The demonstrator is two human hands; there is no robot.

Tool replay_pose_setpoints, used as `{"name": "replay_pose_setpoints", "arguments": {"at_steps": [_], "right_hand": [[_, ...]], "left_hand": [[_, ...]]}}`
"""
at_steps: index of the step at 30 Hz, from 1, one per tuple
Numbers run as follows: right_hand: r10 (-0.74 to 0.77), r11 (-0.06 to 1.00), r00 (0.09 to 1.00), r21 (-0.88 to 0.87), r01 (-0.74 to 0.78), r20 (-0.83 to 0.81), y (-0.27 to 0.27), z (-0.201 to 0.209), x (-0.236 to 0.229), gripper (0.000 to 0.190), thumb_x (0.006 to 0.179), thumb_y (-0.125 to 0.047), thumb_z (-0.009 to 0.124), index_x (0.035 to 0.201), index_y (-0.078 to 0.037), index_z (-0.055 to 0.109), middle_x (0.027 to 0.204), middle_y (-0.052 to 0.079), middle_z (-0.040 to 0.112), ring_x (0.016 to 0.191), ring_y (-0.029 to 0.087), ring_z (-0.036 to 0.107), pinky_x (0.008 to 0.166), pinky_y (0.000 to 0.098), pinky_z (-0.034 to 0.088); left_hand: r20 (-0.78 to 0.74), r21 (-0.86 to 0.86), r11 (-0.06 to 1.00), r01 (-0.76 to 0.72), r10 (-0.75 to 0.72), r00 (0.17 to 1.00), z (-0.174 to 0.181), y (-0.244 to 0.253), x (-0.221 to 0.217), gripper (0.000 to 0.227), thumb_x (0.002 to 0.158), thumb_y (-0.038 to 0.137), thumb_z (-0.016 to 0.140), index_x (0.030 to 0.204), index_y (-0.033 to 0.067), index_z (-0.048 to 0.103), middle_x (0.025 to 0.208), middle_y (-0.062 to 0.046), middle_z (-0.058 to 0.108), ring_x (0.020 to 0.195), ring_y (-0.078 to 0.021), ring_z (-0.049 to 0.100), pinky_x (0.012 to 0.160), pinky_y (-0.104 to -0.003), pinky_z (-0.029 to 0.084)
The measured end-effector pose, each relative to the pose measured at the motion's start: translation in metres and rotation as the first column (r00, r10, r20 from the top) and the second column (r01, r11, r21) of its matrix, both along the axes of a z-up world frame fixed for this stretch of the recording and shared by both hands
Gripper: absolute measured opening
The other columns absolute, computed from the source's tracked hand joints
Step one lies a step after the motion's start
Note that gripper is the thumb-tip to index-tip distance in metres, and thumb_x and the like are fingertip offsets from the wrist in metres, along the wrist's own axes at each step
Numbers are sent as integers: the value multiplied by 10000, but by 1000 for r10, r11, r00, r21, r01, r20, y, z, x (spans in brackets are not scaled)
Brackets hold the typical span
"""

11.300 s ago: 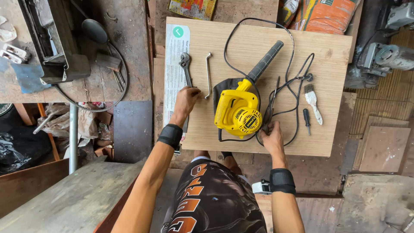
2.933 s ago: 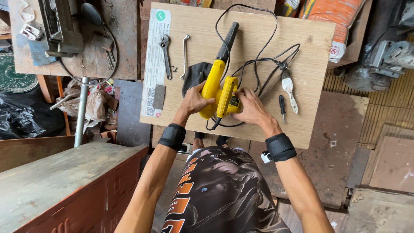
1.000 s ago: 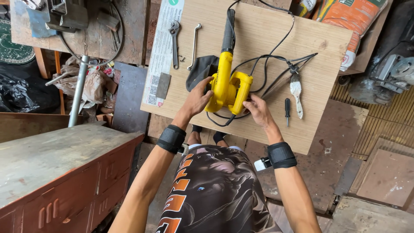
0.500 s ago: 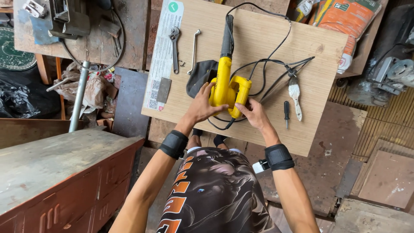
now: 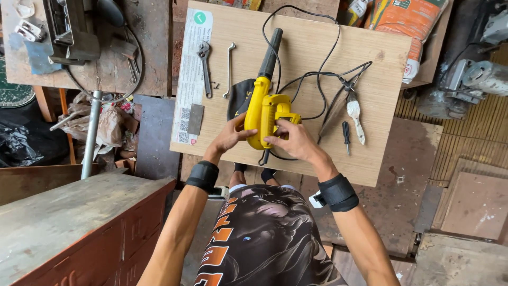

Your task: The person cleans a yellow electric blower on a wooden workbench. They pick up a brush and sweep dust off the blower body and its air intake, hold the tool steady with one hand while brushing, wipe it with a dark cloth, and use a screwdriver to work around the housing before setting the tool back down.

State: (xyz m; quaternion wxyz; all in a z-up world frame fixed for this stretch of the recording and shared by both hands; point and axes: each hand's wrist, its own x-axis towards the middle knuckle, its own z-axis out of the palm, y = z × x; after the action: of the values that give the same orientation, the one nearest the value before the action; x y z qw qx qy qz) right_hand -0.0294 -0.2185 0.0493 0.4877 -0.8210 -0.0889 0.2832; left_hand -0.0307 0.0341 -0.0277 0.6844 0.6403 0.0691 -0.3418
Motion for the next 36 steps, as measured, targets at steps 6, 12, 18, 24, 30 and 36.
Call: {"name": "replay_pose_setpoints", "arguments": {"at_steps": [6, 12, 18, 24, 30, 36], "right_hand": [[43, 998, 992, 43, -48, 118, 18, 13, -7, 708, 881, -467, 734, 1395, -5, 581, 1085, 107, 781, 1029, 244, 743, 917, 396, 561], [-93, 937, 981, -317, 143, 168, 28, 23, -8, 756, 777, -599, 793, 1222, -14, 617, 1033, 154, 753, 866, 272, 748, 725, 392, 597], [-240, 955, 928, -103, 278, 284, 11, -17, -18, 702, 863, -489, 740, 1240, 64, 527, 965, 164, 774, 816, 267, 779, 710, 362, 617], [-273, 962, 956, 54, 269, 107, -14, -50, -22, 616, 938, -441, 675, 1308, 38, 558, 1014, 187, 747, 858, 252, 777, 730, 341, 634], [-264, 913, 942, 262, 313, -206, -30, -91, -29, 583, 953, -393, 677, 1308, 52, 554, 1127, 199, 692, 989, 222, 660, 886, 341, 548], [-233, 884, 919, 324, 336, -319, -53, -94, -38, 616, 961, -407, 672, 1372, 20, 502, 1243, 140, 659, 1136, 184, 636, 987, 324, 529]], "left_hand": [[-59, -18, 1000, 10, -11, 998, -18, 22, 2, 804, 868, 255, 756, 1559, 103, 376, 1441, -146, 586, 1330, -274, 573, 1041, -425, 552], [127, 219, 976, 1, -30, 991, -16, 0, -1, 886, 789, 310, 848, 1528, 23, 452, 1419, -224, 612, 1306, -337, 598, 1047, -432, 534], [384, 422, 902, -86, -92, 919, -8, -20, 4, 880, 716, 449, 899, 1363, -33, 546, 1277, -226, 571, 1255, -370, 529, 1059, -491, 449], [477, 607, 772, -191, -161, 864, 49, -36, 10, 797, 620, 427, 919, 1186, -27, 590, 1069, -150, 604, 1010, -303, 470, 897, -447, 468], [526, 756, 614, -227, -362, 769, 82, -65, 17, 802, 532, 359, 922, 1141, -37, 582, 1032, -151, 566, 980, -324, 454, 828, -416, 499], [568, 760, 584, -285, -384, 728, 63, -100, 2, 666, 626, 324, 877, 1132, -7, 598, 1045, -140, 550, 996, -327, 476, 821, -423, 492]]}}
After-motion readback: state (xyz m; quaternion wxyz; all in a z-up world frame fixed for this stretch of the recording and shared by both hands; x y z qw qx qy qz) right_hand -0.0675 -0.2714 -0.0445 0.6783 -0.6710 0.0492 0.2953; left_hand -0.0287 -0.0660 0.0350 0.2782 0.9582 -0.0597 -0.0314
